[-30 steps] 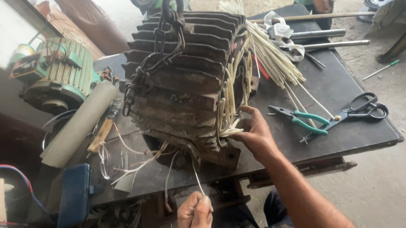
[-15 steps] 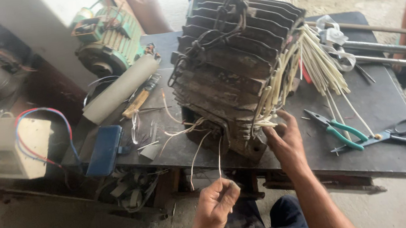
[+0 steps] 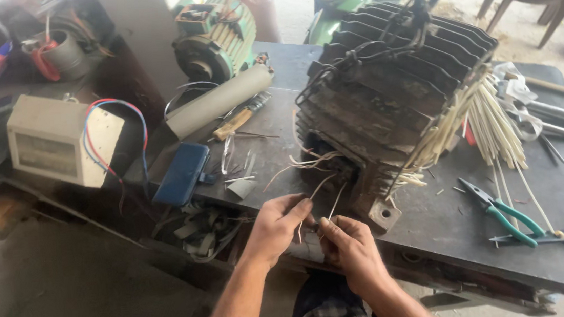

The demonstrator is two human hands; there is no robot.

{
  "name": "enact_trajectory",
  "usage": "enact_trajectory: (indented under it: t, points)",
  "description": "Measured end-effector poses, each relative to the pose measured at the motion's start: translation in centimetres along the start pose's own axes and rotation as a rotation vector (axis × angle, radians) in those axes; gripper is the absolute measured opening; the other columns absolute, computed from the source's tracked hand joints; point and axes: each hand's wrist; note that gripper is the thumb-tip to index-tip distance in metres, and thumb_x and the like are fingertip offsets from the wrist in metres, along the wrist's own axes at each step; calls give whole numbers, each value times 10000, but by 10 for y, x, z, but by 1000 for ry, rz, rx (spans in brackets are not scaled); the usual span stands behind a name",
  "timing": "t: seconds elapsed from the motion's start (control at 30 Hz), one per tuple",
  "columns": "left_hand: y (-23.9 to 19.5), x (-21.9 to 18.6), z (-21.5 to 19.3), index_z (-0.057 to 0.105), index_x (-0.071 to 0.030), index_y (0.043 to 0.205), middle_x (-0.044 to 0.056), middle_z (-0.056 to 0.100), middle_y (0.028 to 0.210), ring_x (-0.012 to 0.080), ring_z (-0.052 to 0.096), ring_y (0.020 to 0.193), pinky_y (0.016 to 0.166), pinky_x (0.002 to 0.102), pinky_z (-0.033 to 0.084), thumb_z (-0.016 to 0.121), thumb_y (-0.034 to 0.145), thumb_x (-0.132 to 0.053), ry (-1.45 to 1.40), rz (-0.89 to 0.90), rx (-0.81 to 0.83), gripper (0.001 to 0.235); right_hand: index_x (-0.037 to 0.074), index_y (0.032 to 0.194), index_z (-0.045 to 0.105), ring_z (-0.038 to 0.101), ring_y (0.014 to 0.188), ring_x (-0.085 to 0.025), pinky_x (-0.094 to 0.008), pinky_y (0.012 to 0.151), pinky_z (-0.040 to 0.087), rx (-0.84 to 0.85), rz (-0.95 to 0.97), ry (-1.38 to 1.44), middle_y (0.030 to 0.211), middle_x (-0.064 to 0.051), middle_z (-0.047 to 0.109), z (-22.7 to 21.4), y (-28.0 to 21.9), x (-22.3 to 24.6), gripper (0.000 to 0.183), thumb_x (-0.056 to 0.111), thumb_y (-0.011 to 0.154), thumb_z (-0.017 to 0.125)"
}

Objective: The person works on a disassembled motor stator, inserting and adjusting white insulated wires into slots on the metal core. They repeatedly pull, align, and tuck wires by hand while another person occasionally assists. The task continues without a visible final state.

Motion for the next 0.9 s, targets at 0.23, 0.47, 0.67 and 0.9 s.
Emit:
enact_trajectory:
  t: [0.23,0.47,0.67,0.9]
  points:
    - [4,-5,-3,760,47,1074,43,732,813,70,590,615,545,220,464,724,887,-116,25,-62,39,251,-16,819,728,409,550,-59,-266,469,303,-52,-68,-367,612,29,525,11,3,12,293,241,953,682]
    - [-9,-5,3,764,36,1086,54,759,813,68,631,660,593,207,502,683,909,-135,-37,-56,135,260,2,922,724,403,556,-65,-254,477,302,22,20,-256,654,28,546,1,-6,1,241,230,974,666]
    - [-26,-14,20,775,-3,1004,60,757,780,81,662,661,578,245,513,698,901,-181,195,15,134,219,-9,1057,667,707,768,-129,-303,714,627,133,88,-42,870,-60,723,-22,-2,-10,206,147,927,631]
    - [-10,-2,29,766,9,778,61,624,777,159,606,726,627,289,485,828,841,-207,421,215,-88,234,-12,1079,672,660,788,-104,-287,694,580,134,7,-148,907,-44,709,-27,4,-33,202,135,946,636]
Point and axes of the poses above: each hand's wrist, its own y-axis towards the middle knuckle, its own z-axis out of the palm, x = y × z
